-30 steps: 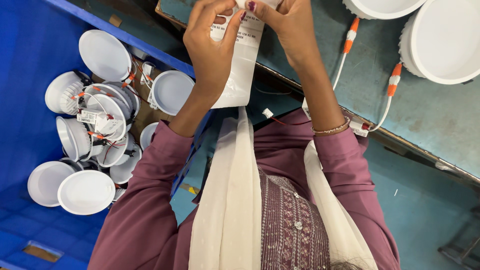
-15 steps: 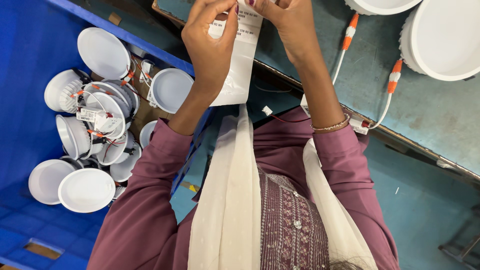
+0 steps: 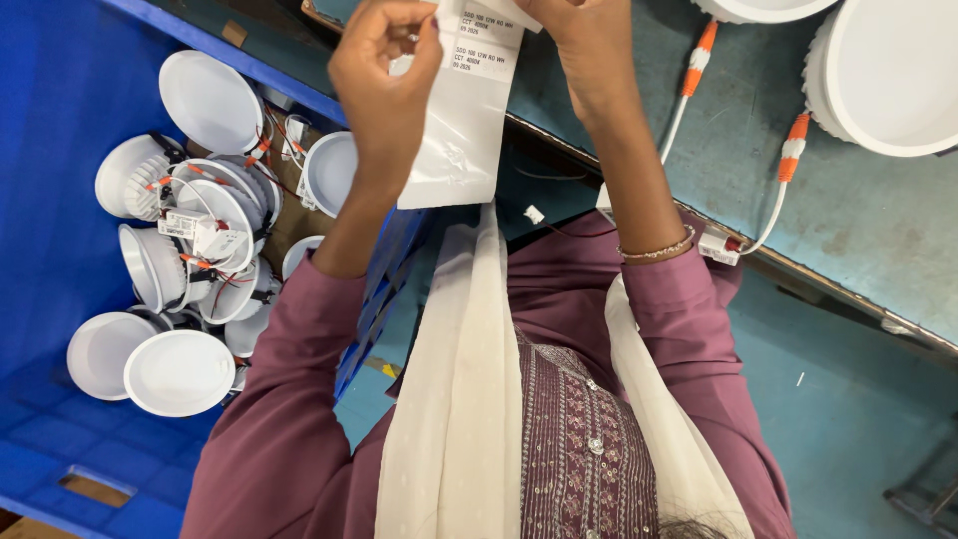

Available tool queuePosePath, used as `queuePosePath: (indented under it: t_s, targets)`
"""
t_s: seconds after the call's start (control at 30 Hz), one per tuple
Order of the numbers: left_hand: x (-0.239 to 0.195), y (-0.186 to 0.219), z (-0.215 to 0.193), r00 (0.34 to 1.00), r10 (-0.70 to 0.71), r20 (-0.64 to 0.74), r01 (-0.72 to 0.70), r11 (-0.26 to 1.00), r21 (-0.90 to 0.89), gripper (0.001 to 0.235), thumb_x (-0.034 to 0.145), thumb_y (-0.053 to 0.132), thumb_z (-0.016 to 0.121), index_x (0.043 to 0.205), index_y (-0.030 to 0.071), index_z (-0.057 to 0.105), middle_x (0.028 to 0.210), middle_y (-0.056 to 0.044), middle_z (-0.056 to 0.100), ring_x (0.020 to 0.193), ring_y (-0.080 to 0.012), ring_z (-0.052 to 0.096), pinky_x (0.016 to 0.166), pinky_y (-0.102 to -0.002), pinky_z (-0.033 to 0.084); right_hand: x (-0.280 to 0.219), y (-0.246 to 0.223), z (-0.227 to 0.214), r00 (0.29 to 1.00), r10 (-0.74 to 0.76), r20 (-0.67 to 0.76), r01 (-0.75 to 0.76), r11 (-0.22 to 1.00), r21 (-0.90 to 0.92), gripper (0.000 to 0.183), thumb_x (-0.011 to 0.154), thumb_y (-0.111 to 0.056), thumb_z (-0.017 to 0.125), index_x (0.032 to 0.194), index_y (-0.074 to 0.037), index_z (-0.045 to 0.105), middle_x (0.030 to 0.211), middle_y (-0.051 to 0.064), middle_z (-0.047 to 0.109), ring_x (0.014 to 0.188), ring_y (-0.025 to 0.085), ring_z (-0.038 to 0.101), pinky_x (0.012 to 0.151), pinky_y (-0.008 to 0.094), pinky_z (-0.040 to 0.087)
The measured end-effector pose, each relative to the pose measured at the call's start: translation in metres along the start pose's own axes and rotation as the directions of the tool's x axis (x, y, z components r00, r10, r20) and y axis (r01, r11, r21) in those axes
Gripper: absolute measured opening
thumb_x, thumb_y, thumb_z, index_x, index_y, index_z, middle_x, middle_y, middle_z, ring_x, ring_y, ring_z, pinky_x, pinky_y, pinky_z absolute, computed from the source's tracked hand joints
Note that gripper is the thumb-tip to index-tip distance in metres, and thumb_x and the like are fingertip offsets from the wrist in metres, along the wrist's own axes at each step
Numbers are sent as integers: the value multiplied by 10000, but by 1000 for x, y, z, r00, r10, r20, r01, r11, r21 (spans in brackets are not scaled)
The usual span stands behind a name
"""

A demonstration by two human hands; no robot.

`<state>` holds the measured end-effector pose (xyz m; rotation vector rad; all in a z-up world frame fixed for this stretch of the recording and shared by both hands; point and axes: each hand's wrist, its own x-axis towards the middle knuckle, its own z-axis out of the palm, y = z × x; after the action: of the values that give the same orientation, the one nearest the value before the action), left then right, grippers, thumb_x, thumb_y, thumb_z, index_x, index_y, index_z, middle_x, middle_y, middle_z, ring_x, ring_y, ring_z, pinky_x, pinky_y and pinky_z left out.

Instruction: The person wipes the interior of white circular light fixtures with a cloth, then tears off printed labels and affixes them to the back of the fixtures. The person handles the fixtures one at a time and places them on the table after labeling.

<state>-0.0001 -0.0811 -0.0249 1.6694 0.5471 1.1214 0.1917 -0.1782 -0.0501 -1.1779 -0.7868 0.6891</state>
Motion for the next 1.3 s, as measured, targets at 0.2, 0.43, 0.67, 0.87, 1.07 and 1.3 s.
queuePosePath:
  t_s: [0.2,0.43,0.67,0.87,1.07,1.3]
  targets:
    - [-9,6,-40,984,-176,10,176,984,-21,44,1020,-62,695,1058,-46,680,948,-28,699,836,-50,627,763,-197,498,1,3,2,1000,-6,23,5,999,38,167,983,-107,810,944,-40,662,880,-46,641,871,65,639,867,288,533]
    - [-16,39,-65,939,-343,2,342,935,-89,64,1012,-34,653,1057,-32,699,961,-65,731,838,-72,651,790,-208,519,-2,-16,10,998,35,-55,-46,975,-216,268,968,-203,817,1046,-20,637,946,10,643,873,115,624,819,297,528]
    - [-42,68,-10,888,-441,134,461,852,-250,132,957,-45,660,1078,-13,703,971,-66,714,854,-85,629,815,-220,515,-109,-91,28,884,-462,-63,240,566,-788,660,985,-173,854,1458,-42,413,1465,174,457,1398,320,445,1182,440,349]
    - [-72,86,76,842,-374,388,514,775,-368,104,968,-40,618,1054,-39,678,1195,-68,635,1021,-95,638,909,-225,531,-155,-107,9,854,-520,-9,185,320,-929,350,891,-101,900,1167,-110,685,1375,99,549,1320,284,493,1117,452,344]
    - [-83,107,133,786,-313,532,490,841,-230,142,973,14,638,1095,8,710,1176,-29,649,989,-78,624,807,-217,504,-186,-118,-36,819,-551,-161,10,294,-956,298,876,-52,868,1122,-99,707,1234,63,591,1197,303,514,1073,449,374]
    - [-93,117,181,798,-73,598,103,995,-16,337,929,-28,620,1245,51,708,1238,-84,639,1164,-222,598,978,-330,485,-229,-154,-87,609,-622,-491,-221,462,-859,174,948,5,788,1078,-71,702,1129,34,641,966,185,568,876,341,379]
